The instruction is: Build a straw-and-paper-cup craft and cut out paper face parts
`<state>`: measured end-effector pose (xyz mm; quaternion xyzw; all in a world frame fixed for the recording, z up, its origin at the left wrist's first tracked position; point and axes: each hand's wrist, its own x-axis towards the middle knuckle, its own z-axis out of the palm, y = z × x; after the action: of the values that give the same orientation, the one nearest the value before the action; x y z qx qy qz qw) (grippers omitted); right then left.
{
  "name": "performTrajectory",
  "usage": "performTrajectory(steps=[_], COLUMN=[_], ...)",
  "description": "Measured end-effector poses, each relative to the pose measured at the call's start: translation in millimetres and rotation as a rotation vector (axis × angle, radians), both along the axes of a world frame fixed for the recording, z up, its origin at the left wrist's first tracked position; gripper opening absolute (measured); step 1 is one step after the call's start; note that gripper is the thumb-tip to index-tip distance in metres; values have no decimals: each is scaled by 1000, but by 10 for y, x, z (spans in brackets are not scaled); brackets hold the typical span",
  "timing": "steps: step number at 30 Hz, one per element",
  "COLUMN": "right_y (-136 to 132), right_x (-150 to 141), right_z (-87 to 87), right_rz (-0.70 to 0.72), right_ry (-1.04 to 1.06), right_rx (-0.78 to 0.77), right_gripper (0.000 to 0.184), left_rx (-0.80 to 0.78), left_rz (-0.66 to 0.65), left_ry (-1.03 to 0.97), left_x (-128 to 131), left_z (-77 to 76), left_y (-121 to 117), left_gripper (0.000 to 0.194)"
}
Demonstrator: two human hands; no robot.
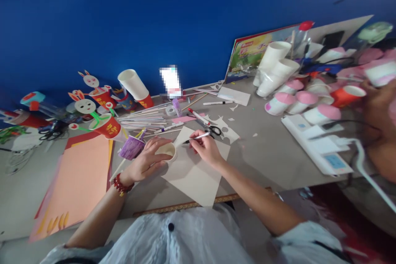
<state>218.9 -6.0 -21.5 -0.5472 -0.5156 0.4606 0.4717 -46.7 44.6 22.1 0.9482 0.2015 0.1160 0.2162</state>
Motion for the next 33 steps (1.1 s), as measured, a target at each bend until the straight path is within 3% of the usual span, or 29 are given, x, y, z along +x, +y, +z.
performTrajectory(steps=[11,15,17,21,23,26,33], right_y=[138,-86,-248,-481,-516,-497,-413], right_x=[15,19,-21,-251,-405,-597,-764], right_z=[173,265,300,265,201,115,10], right_rz=[9,-93,-15,310,364,389,380], right_ry=[-106,-196,-342,-630,-720,-875,-1071], right_rx=[100,336,516,792,880,908,859], right_gripper=[19,12,8,15,16,12,27], left_rx=[7,5,1,10,25,51,72], left_rz=[23,25,10,-2,-2,0,18], left_ry=[33,47,30,-17,-20,-7,5], left_x=[9,4,-1,-13,-19,-23,-18], left_z=[67,92,109,121,110,89,82], left_y=[-29,-24,-15,9,16,16,7], left_gripper=[32,31,30,27,28,30,29])
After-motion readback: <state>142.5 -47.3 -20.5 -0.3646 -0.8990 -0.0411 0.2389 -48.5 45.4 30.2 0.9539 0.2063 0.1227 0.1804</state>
